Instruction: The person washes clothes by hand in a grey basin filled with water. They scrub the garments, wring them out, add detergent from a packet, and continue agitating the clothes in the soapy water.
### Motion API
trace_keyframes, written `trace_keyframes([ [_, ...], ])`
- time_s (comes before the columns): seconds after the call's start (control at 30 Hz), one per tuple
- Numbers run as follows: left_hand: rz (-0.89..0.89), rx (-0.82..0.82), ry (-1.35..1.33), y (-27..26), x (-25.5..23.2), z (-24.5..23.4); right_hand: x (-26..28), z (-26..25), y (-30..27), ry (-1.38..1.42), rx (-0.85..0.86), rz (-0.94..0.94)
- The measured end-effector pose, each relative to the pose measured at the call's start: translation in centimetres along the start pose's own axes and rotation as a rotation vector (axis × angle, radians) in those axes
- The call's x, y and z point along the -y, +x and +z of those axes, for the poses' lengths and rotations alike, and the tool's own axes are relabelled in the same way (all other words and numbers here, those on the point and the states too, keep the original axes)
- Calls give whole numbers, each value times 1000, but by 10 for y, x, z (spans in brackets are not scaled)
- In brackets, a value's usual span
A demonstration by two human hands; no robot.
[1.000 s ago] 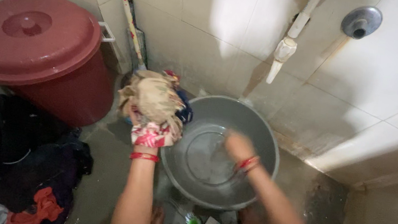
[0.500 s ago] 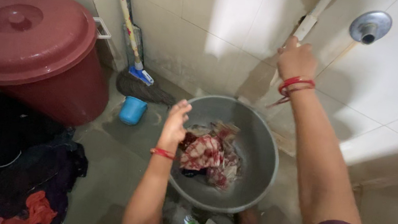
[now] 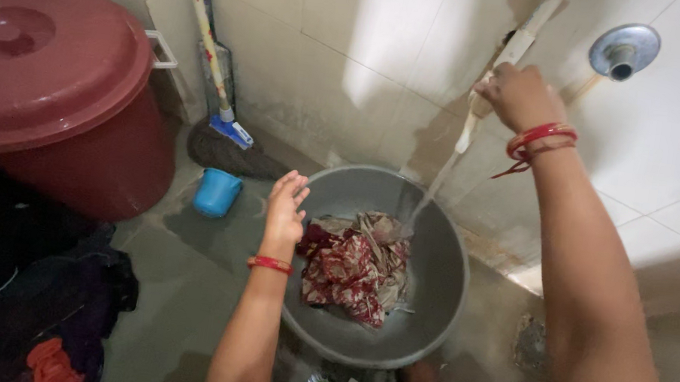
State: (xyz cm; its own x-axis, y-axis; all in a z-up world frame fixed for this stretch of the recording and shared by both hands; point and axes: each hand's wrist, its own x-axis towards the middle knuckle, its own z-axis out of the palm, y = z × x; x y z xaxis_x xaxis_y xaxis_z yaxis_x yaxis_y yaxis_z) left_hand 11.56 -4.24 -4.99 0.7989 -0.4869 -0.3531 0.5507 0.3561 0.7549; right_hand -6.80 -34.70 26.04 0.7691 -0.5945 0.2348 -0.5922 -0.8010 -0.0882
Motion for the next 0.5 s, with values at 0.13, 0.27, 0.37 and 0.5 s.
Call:
trace_keyframes([
  [0.13, 42, -56, 172, -2, 14, 4, 7, 8, -5, -11, -69, -49],
  [0.27, 153, -93, 398, -9, 62, 17, 0, 8, -5, -46, -105, -216],
  [0.37, 493, 68, 1318, -25, 114, 21, 3, 3, -9, -155, -134, -213],
  [0.5, 484, 533, 1896, -9, 199, 48, 18, 12, -13, -281, -272, -194],
])
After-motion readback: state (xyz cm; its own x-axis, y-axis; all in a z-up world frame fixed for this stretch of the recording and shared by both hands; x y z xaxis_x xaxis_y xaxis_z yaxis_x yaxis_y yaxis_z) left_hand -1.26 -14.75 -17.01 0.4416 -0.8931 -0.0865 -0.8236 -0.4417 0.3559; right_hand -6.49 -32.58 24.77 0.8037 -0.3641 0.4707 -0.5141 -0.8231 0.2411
